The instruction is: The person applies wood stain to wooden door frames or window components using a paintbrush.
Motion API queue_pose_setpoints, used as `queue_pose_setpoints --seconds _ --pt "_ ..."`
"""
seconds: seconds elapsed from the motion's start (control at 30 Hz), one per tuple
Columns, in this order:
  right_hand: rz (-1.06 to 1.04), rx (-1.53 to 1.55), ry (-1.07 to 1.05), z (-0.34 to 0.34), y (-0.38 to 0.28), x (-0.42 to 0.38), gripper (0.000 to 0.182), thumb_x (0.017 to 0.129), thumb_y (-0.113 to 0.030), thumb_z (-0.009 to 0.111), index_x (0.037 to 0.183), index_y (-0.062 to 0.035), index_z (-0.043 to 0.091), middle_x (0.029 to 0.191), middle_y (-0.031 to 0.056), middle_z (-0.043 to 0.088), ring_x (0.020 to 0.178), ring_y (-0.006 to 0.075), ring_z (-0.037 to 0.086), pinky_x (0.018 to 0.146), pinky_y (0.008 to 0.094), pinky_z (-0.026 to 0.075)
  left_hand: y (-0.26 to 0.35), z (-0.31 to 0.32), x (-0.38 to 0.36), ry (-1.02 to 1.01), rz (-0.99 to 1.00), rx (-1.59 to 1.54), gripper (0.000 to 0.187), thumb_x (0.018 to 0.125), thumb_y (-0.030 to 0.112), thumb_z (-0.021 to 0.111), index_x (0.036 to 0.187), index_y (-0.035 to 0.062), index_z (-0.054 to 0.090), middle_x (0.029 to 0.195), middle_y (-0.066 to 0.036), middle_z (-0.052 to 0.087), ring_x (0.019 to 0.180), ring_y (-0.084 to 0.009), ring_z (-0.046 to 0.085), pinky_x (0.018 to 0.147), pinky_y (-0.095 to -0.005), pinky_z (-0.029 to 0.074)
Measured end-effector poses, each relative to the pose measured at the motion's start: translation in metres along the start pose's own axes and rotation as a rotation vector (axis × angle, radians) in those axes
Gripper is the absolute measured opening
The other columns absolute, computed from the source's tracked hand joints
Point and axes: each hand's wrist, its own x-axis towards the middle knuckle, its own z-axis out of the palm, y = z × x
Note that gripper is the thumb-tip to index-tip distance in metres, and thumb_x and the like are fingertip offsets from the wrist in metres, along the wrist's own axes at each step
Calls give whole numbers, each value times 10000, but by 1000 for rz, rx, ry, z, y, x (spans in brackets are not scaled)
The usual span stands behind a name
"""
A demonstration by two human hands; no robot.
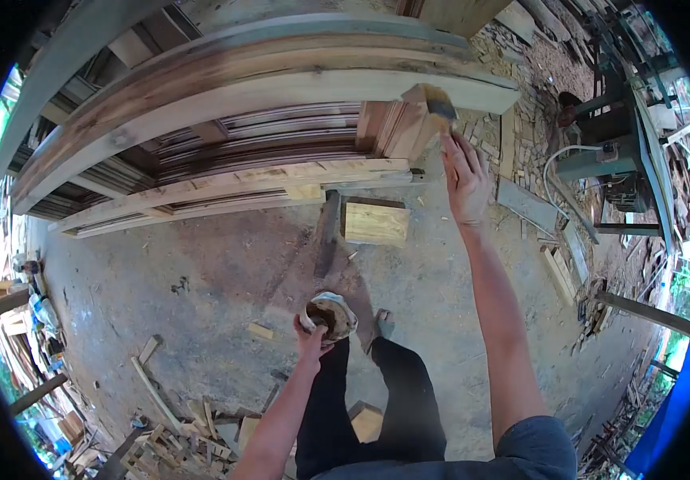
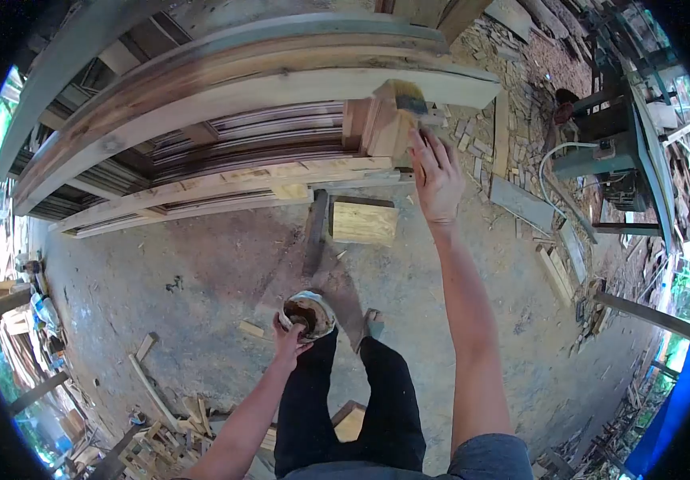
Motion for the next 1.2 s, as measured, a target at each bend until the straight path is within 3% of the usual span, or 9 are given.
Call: queue_pose_setpoints --seconds 0.4,0.47,0.5,0.63,0.7,0.87,1.03,1.1,1.2 --pt "-175 -35 -291 152 66 -129 325 802 -190 667 1126 -173 645 1006 -8 672 816 190 632 755 339 490 36 105 174 -280 87 -384 735 816 113 568 1404 303 169 1344 -72 326 1155 -300 471 844 -513 517" --pt "-237 -107 -187 133 60 -98 310 803 -190 666 1112 -177 656 982 3 679 755 193 636 723 329 495 49 112 199 -373 184 -468 730 819 111 568 1398 314 174 1320 -82 356 1136 -303 486 837 -499 526" --pt "-277 -171 -114 115 49 -82 303 802 -185 667 1105 -178 661 978 10 680 731 197 634 705 321 495 60 117 198 -363 235 -460 528 827 140 573 1276 247 318 1326 -77 376 1147 -319 490 887 -503 509" --pt "-311 -148 256 90 51 -47 317 802 -164 668 1118 -195 661 1005 -4 677 698 197 621 658 312 479 89 124 199 -479 286 -568 526 833 170 577 1279 250 312 1291 -89 418 1148 -295 494 877 -463 516" --pt "-364 -151 443 86 50 -44 320 800 -160 668 1118 -196 660 1025 -8 674 679 193 616 644 313 472 98 126 181 -551 445 -493 500 826 241 578 1274 144 377 1212 -90 485 1084 -274 531 865 -410 518" --pt "-402 -394 31 152 99 -130 451 822 -136 584 1255 -259 554 1208 -43 608 565 188 594 533 316 482 120 114 176 -758 358 -583 541 808 320 588 1238 19 458 1172 -91 531 1019 -261 563 854 -371 520" --pt "-367 -370 -273 151 93 -161 390 844 -214 595 1226 -291 582 1030 -20 680 527 188 617 481 358 489 131 112 178 -755 387 -671 456 826 316 564 1202 67 496 1153 -89 559 1028 -236 567 817 -368 537" --pt "-215 -741 -422 160 131 -150 318 879 -244 572 1192 -280 613 940 17 694 553 207 632 513 362 507 134 113 168 -864 328 -751 401 842 289 554 1187 91 505 1134 -69 581 1049 -221 568 809 -373 547" --pt "-173 -225 -33 92 111 -86 291 878 -187 582 1162 -216 634 1019 80 669 688 258 662 602 363 519 134 120 163 -762 360 -715 414 840 281 566 1199 89 493 1145 -75 559 1028 -242 563 831 -385 535"
